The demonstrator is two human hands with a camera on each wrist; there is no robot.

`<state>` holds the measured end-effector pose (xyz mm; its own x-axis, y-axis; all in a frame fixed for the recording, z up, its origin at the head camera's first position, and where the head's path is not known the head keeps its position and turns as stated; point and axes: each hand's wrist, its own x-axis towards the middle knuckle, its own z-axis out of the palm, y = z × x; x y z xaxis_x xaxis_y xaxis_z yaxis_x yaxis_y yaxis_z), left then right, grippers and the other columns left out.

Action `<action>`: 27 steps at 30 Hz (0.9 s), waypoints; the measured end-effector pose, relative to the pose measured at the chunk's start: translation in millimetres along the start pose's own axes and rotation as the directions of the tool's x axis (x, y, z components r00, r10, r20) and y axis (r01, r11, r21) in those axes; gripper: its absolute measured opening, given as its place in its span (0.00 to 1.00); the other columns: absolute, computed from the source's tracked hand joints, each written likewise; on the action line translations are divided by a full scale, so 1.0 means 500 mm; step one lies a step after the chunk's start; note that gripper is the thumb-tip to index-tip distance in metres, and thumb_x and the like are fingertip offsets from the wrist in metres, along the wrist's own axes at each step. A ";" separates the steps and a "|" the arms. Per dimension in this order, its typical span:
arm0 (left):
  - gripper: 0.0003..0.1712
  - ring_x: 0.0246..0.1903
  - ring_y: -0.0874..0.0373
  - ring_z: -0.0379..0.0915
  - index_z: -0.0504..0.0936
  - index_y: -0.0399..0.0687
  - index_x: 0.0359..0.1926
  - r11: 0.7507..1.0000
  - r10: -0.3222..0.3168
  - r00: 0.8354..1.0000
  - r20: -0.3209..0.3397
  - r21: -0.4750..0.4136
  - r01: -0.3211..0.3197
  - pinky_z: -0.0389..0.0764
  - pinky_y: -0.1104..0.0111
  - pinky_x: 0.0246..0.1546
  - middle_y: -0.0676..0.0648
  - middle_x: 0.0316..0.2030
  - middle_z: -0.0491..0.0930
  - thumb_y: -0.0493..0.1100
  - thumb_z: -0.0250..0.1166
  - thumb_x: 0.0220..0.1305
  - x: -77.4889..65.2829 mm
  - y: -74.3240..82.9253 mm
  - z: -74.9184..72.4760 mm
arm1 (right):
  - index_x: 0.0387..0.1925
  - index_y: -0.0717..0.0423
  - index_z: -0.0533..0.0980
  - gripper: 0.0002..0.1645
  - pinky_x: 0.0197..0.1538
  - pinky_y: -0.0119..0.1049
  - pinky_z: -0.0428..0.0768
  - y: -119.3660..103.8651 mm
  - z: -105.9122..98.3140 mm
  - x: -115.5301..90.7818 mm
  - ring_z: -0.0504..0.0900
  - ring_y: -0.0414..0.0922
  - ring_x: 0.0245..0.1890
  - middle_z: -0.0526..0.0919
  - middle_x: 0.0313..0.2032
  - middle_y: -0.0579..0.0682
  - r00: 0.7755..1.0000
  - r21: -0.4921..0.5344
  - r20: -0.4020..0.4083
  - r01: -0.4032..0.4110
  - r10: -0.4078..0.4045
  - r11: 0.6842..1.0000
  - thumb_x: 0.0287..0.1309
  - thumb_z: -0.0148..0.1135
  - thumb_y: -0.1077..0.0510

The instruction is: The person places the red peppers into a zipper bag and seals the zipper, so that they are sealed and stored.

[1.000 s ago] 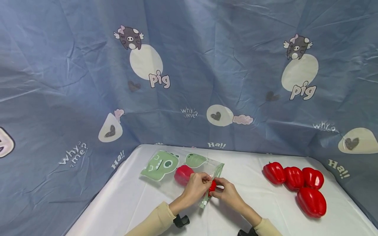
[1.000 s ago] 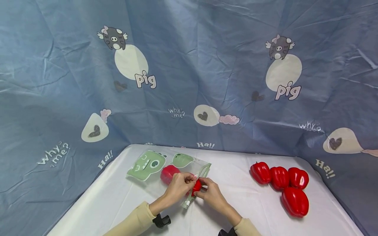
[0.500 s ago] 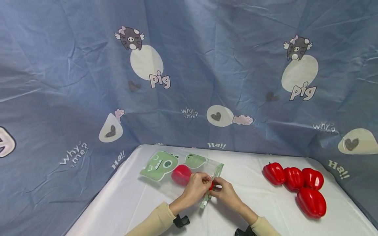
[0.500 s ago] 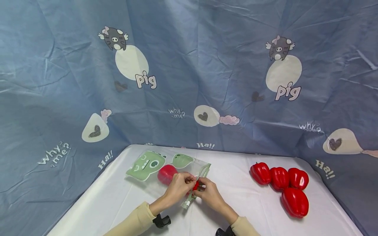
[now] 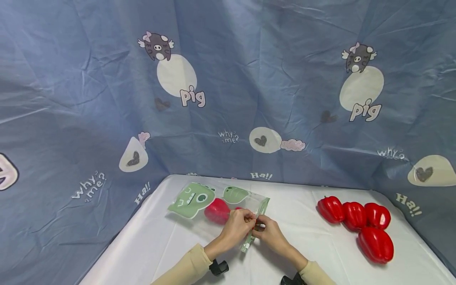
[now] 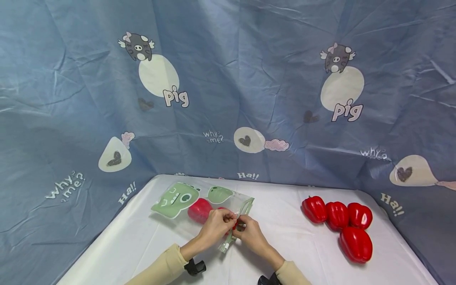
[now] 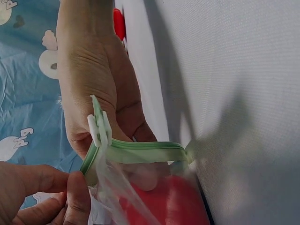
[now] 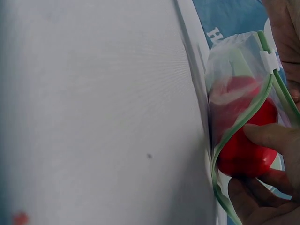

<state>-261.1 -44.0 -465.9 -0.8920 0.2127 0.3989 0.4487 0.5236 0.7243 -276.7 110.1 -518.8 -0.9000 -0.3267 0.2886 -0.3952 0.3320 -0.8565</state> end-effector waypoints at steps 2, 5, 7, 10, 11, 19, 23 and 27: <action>0.02 0.20 0.73 0.69 0.85 0.42 0.26 1.000 0.004 1.000 -0.006 0.005 -0.004 0.73 0.79 0.23 0.51 0.21 0.82 0.32 0.67 0.51 0.000 0.001 0.000 | 0.43 0.60 0.79 0.18 0.48 0.38 0.82 0.002 -0.001 0.000 0.83 0.51 0.46 0.82 0.44 0.57 1.000 -0.036 -0.008 0.022 -0.022 0.999 0.48 0.71 0.63; 0.02 0.20 0.73 0.69 0.85 0.42 0.26 1.000 0.002 1.000 -0.008 0.009 -0.002 0.73 0.79 0.23 0.51 0.20 0.82 0.32 0.67 0.51 0.000 0.001 0.000 | 0.44 0.60 0.79 0.19 0.48 0.39 0.82 0.004 -0.004 -0.001 0.83 0.52 0.46 0.82 0.45 0.57 0.999 -0.058 -0.004 0.037 -0.037 0.998 0.48 0.71 0.62; 0.03 0.20 0.73 0.69 0.85 0.42 0.26 1.000 -0.001 1.000 -0.006 0.010 0.001 0.73 0.79 0.23 0.51 0.20 0.82 0.32 0.67 0.51 0.000 0.001 0.001 | 0.46 0.60 0.78 0.20 0.48 0.39 0.82 0.005 -0.006 -0.002 0.83 0.53 0.47 0.82 0.46 0.57 0.999 -0.065 0.006 0.033 -0.032 0.997 0.49 0.71 0.61; 0.03 0.20 0.73 0.69 0.85 0.42 0.26 1.000 -0.006 1.000 -0.006 0.012 0.006 0.73 0.79 0.23 0.52 0.20 0.81 0.32 0.66 0.51 0.000 0.000 0.002 | 0.47 0.59 0.78 0.22 0.50 0.38 0.81 0.008 -0.009 -0.004 0.82 0.54 0.49 0.82 0.48 0.56 1.000 -0.065 0.015 0.004 -0.003 0.998 0.49 0.72 0.58; 0.03 0.20 0.73 0.69 0.85 0.42 0.26 1.000 -0.005 1.000 -0.008 0.013 0.005 0.73 0.79 0.23 0.52 0.20 0.81 0.32 0.66 0.51 0.000 0.000 0.003 | 0.48 0.58 0.78 0.23 0.51 0.37 0.81 0.009 -0.010 -0.005 0.82 0.54 0.50 0.82 0.48 0.56 1.000 -0.071 0.013 -0.007 0.008 0.997 0.48 0.72 0.57; 0.03 0.19 0.73 0.68 0.84 0.43 0.25 1.000 -0.005 1.000 -0.001 0.016 0.005 0.72 0.78 0.22 0.53 0.19 0.80 0.33 0.66 0.52 0.001 -0.002 0.004 | 0.54 0.64 0.74 0.32 0.53 0.38 0.80 0.014 -0.026 -0.017 0.81 0.55 0.50 0.81 0.49 0.57 0.999 -0.094 -0.019 -0.034 0.033 0.995 0.48 0.73 0.56; 0.03 0.19 0.73 0.67 0.84 0.43 0.24 1.000 -0.002 1.000 0.007 0.024 0.002 0.71 0.79 0.21 0.53 0.19 0.80 0.33 0.66 0.51 0.001 -0.003 0.004 | 0.56 0.67 0.73 0.33 0.52 0.39 0.80 0.014 -0.036 -0.030 0.81 0.56 0.49 0.82 0.48 0.59 0.999 -0.085 -0.036 -0.027 0.024 0.996 0.48 0.72 0.61; 0.04 0.19 0.74 0.66 0.84 0.43 0.24 1.000 0.003 1.000 0.006 0.031 -0.003 0.71 0.79 0.22 0.54 0.18 0.79 0.32 0.65 0.51 0.000 -0.003 0.004 | 0.55 0.69 0.73 0.33 0.53 0.40 0.79 0.015 -0.044 -0.042 0.82 0.56 0.49 0.82 0.47 0.60 0.999 -0.062 -0.046 -0.028 0.026 0.998 0.47 0.73 0.63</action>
<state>-261.8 -43.0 -467.9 -0.8912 0.2191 0.3972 0.4492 0.5481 0.7056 -264.6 139.0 -521.7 -0.9173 -0.2770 0.2861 -0.3802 0.3956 -0.8360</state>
